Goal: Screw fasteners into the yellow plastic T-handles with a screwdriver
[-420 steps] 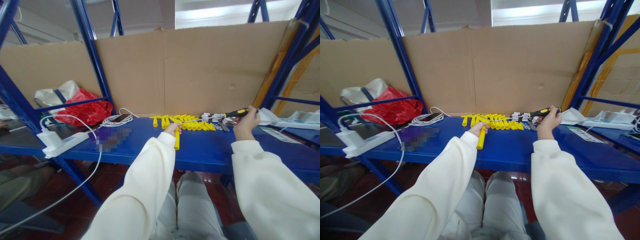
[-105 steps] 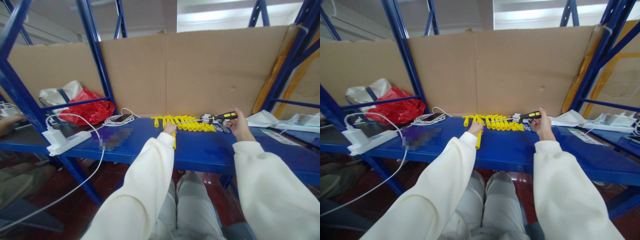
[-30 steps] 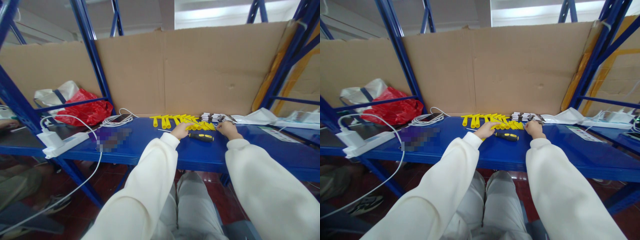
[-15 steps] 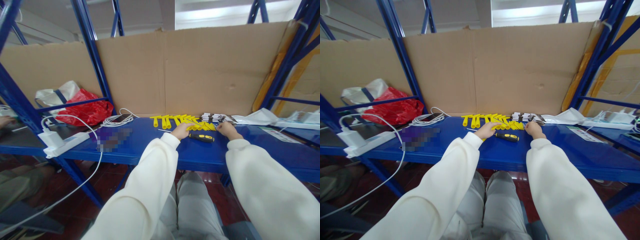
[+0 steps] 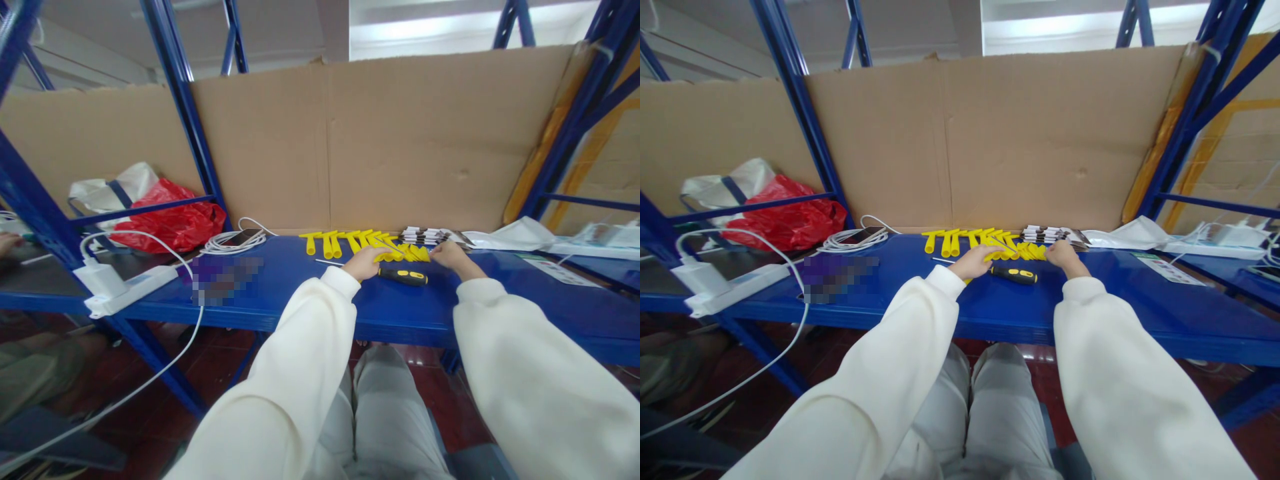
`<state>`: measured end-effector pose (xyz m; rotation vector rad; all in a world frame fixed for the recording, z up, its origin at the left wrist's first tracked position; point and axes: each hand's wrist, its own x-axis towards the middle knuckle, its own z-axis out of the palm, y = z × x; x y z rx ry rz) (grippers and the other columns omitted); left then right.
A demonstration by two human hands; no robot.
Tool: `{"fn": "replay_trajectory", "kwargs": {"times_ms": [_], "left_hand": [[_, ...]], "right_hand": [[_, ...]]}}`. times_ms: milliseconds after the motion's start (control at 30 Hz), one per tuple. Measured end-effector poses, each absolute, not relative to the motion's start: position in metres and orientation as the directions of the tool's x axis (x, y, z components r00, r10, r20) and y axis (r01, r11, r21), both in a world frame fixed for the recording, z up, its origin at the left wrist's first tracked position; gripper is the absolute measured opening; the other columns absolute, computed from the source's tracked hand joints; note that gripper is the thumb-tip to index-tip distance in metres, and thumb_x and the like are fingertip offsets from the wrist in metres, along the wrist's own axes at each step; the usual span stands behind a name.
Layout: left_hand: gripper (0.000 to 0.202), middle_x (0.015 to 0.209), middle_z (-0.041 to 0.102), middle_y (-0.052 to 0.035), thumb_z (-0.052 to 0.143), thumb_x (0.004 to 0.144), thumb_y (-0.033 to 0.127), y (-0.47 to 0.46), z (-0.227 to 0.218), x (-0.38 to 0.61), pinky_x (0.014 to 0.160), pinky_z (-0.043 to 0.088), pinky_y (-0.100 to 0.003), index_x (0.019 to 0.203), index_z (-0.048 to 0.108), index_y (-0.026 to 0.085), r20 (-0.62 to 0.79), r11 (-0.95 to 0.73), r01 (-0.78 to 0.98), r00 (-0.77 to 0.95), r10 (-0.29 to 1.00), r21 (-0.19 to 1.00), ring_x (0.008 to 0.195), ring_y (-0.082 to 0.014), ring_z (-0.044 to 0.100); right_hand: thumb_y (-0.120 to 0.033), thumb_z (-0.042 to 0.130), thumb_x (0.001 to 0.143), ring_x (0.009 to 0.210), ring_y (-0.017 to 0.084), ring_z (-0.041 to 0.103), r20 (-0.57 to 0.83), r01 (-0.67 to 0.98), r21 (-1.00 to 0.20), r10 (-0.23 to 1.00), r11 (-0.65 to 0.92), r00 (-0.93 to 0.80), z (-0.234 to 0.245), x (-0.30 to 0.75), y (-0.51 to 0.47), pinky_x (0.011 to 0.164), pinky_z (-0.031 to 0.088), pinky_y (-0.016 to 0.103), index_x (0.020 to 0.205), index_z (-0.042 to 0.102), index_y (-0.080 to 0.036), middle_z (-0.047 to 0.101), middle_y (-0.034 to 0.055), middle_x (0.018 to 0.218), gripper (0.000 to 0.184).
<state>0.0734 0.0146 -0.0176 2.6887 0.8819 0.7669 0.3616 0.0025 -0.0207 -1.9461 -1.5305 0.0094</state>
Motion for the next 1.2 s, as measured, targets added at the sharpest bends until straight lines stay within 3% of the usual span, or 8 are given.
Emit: {"fn": "replay_trajectory", "kwargs": {"times_ms": [67,200,433,933,1067,1200], "left_hand": [[0.060,0.141,0.081,-0.0131,0.058,0.089,0.000,0.014,-0.018,0.074,0.125,0.054,-0.045,0.143,0.078,0.020,0.408,-0.803,0.501,0.692,0.595,0.322,0.138,-0.0281,0.073],[0.062,0.145,0.078,-0.0137,0.055,0.091,0.000,0.011,-0.021,0.077,0.125,0.053,-0.047,0.146,0.075,0.020,0.408,-0.803,0.519,0.692,0.596,0.293,0.139,-0.0287,0.071],[0.068,0.139,0.080,-0.0098,0.056,0.085,-0.001,0.013,-0.025,0.080,0.126,0.053,-0.046,0.146,0.072,0.022,0.435,-0.818,0.477,0.693,0.575,0.322,0.135,-0.0269,0.073],[0.067,0.150,0.074,-0.0130,0.054,0.091,-0.001,0.006,-0.022,0.081,0.128,0.050,-0.045,0.153,0.065,0.021,0.405,-0.800,0.532,0.691,0.599,0.275,0.143,-0.0259,0.069],[0.066,0.147,0.076,-0.0120,0.055,0.091,0.000,0.008,-0.023,0.081,0.127,0.051,-0.044,0.152,0.067,0.022,0.417,-0.810,0.515,0.695,0.586,0.280,0.141,-0.0256,0.070],[0.063,0.141,0.079,-0.0121,0.056,0.091,0.001,0.016,-0.027,0.082,0.126,0.052,-0.047,0.149,0.069,0.022,0.439,-0.820,0.494,0.693,0.572,0.289,0.137,-0.0268,0.072]], "right_hand": [[-0.018,0.074,0.081,0.078,0.025,0.073,0.341,0.811,-0.577,0.873,-0.099,0.350,-0.014,0.350,-0.002,0.078,0.061,0.035,0.065,0.067,-0.023,0.065,0.0036,0.063,0.017],[-0.026,0.078,0.081,0.084,0.023,0.070,0.400,0.628,-0.758,0.885,0.175,0.236,-0.005,0.325,-0.009,0.085,0.059,0.036,0.070,0.067,-0.022,0.073,0.0048,0.077,0.016],[-0.033,0.078,0.077,0.085,0.022,0.066,0.456,0.592,-0.719,0.890,0.365,0.006,-0.012,0.302,-0.009,0.085,0.057,0.035,0.069,0.068,-0.023,0.073,0.0046,0.083,0.016],[-0.030,0.075,0.075,0.095,0.026,0.068,0.435,0.660,-0.654,0.897,0.370,-0.072,-0.014,0.301,-0.004,0.103,0.056,0.045,0.067,0.067,-0.025,0.071,0.0043,0.086,0.013],[-0.032,0.078,0.074,0.091,0.025,0.067,0.397,0.621,-0.713,0.917,0.326,-0.026,-0.015,0.299,-0.006,0.098,0.057,0.043,0.071,0.067,-0.025,0.071,0.0032,0.085,0.014],[-0.036,0.087,0.070,0.086,0.023,0.065,0.350,0.524,-0.807,0.935,0.272,0.054,-0.016,0.294,-0.007,0.090,0.058,0.040,0.079,0.064,-0.025,0.068,0.0016,0.084,0.027]]}}
